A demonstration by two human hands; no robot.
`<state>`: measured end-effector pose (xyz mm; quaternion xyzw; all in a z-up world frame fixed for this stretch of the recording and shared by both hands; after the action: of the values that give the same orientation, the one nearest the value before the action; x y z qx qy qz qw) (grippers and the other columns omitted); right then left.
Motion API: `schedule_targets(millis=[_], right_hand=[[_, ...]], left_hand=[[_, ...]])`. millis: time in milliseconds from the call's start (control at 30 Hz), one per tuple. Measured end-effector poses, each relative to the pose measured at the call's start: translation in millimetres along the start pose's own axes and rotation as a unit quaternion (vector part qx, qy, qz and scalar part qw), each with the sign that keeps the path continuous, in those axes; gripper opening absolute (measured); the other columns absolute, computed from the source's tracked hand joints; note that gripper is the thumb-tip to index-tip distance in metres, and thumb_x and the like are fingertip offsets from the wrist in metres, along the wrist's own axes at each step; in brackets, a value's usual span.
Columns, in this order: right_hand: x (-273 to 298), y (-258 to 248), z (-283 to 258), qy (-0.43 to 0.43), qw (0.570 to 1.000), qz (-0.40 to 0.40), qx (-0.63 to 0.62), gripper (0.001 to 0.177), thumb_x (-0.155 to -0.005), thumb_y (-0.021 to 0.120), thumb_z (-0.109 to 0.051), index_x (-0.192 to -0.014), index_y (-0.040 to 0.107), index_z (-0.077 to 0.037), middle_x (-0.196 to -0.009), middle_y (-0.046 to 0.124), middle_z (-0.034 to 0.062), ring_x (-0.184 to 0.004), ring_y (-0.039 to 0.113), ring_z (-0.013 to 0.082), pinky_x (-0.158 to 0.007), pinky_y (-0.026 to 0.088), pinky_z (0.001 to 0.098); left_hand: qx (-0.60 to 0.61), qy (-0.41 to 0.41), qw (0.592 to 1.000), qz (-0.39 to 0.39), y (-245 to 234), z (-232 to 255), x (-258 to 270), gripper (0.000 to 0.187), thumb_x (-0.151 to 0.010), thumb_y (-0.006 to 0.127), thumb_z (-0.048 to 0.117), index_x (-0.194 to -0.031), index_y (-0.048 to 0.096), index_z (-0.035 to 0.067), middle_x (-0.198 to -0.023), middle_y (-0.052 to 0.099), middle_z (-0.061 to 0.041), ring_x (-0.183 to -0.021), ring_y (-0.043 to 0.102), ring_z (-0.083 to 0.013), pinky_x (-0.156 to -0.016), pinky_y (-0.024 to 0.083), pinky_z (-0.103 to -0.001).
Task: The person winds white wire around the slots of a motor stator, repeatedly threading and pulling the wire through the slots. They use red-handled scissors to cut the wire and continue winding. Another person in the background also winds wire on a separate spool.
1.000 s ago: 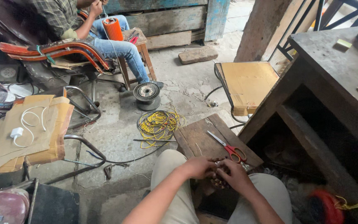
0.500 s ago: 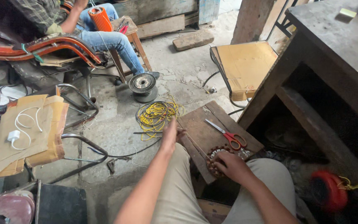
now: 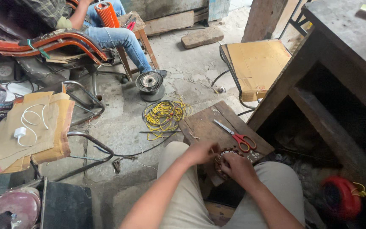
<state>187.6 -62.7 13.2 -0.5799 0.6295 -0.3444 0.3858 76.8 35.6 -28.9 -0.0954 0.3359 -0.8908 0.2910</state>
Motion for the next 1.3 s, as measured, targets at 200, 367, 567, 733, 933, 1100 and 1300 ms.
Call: schedule_targets(millis=[200, 367, 567, 733, 933, 1100, 1300], right_hand=[[-3.8, 8.5, 2.6, -0.006, 1.000, 0.009, 0.004, 0.020, -0.079, 0.075, -0.026, -0.086, 0.065, -0.009, -0.079, 0.070, 0.0116, -0.077, 0.070, 0.0338, -0.065, 0.054, 0.0467], [-9.7, 13.1, 22.3, 0.030, 0.999, 0.011, -0.038, 0.019, -0.082, 0.073, -0.024, -0.091, 0.066, -0.009, -0.079, 0.071, 0.0109, -0.074, 0.071, 0.0305, -0.064, 0.054, 0.0434], [-11.0, 11.9, 54.7, 0.036, 0.984, 0.042, -0.167, 0.020, -0.085, 0.076, -0.019, -0.100, 0.070, -0.007, -0.083, 0.072, 0.0104, -0.074, 0.070, 0.0216, -0.066, 0.055, 0.0355], [-9.8, 10.3, 46.3, 0.011, 0.985, 0.002, -0.171, 0.017, -0.086, 0.075, -0.015, -0.100, 0.071, -0.006, -0.087, 0.071, 0.0101, -0.076, 0.071, 0.0215, -0.069, 0.055, 0.0350], [-6.3, 2.5, 26.8, -0.042, 0.985, -0.029, -0.163, 0.013, -0.083, 0.077, -0.014, -0.095, 0.073, -0.007, -0.088, 0.068, 0.0089, -0.079, 0.071, 0.0211, -0.073, 0.056, 0.0335], [-2.3, -4.0, 15.7, -0.045, 0.994, 0.010, -0.099, 0.016, -0.079, 0.082, -0.020, -0.090, 0.075, -0.010, -0.086, 0.067, 0.0088, -0.077, 0.069, 0.0264, -0.068, 0.054, 0.0382], [-2.6, 7.8, 14.1, -0.008, 0.998, -0.009, -0.059, 0.017, -0.076, 0.078, -0.021, -0.083, 0.070, -0.008, -0.082, 0.066, 0.0098, -0.076, 0.068, 0.0278, -0.066, 0.053, 0.0395]], left_hand=[[-0.074, 0.010, 0.995, -0.063, 10.0, 7.9, 2.7, 0.028, -0.083, 0.077, 0.029, -0.106, 0.071, 0.014, -0.104, 0.075, -0.011, -0.099, 0.070, -0.0342, -0.081, 0.056, -0.046], [-0.118, 0.014, 0.992, -0.051, 4.6, 18.1, 4.2, 0.029, -0.083, 0.076, 0.031, -0.107, 0.070, 0.015, -0.106, 0.073, -0.009, -0.099, 0.070, -0.0346, -0.080, 0.055, -0.048], [-0.151, 0.043, 0.987, -0.019, 7.5, 22.2, 1.4, 0.030, -0.080, 0.076, 0.027, -0.109, 0.072, 0.019, -0.109, 0.071, -0.008, -0.099, 0.068, -0.0355, -0.077, 0.055, -0.049], [-0.089, 0.014, 0.996, -0.025, -11.0, 13.6, 0.8, 0.026, -0.079, 0.073, 0.018, -0.106, 0.073, 0.021, -0.104, 0.073, -0.002, -0.097, 0.072, -0.0286, -0.079, 0.057, -0.043], [-0.138, 0.039, 0.989, -0.030, -8.5, 25.7, 4.2, 0.021, -0.079, 0.074, 0.019, -0.100, 0.076, 0.023, -0.102, 0.072, -0.003, -0.094, 0.071, -0.0310, -0.076, 0.056, -0.045], [-0.150, 0.044, 0.987, -0.030, -3.3, 21.9, 3.1, 0.017, -0.079, 0.076, 0.023, -0.097, 0.078, 0.025, -0.103, 0.072, -0.003, -0.095, 0.070, -0.0315, -0.078, 0.056, -0.046], [-0.141, 0.077, 0.987, -0.011, 3.6, 25.4, 2.8, 0.034, -0.073, 0.083, 0.031, -0.104, 0.077, 0.018, -0.109, 0.070, -0.009, -0.095, 0.068, -0.0366, -0.077, 0.054, -0.049]])
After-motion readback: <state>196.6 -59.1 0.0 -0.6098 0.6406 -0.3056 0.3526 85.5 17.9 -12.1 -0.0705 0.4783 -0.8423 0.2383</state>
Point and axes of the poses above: each hand's wrist, its own x-axis away from the middle knuckle, its own y-axis out of the palm, z = x × y, the point moved 8 cm from there along -x, towards the middle knuckle
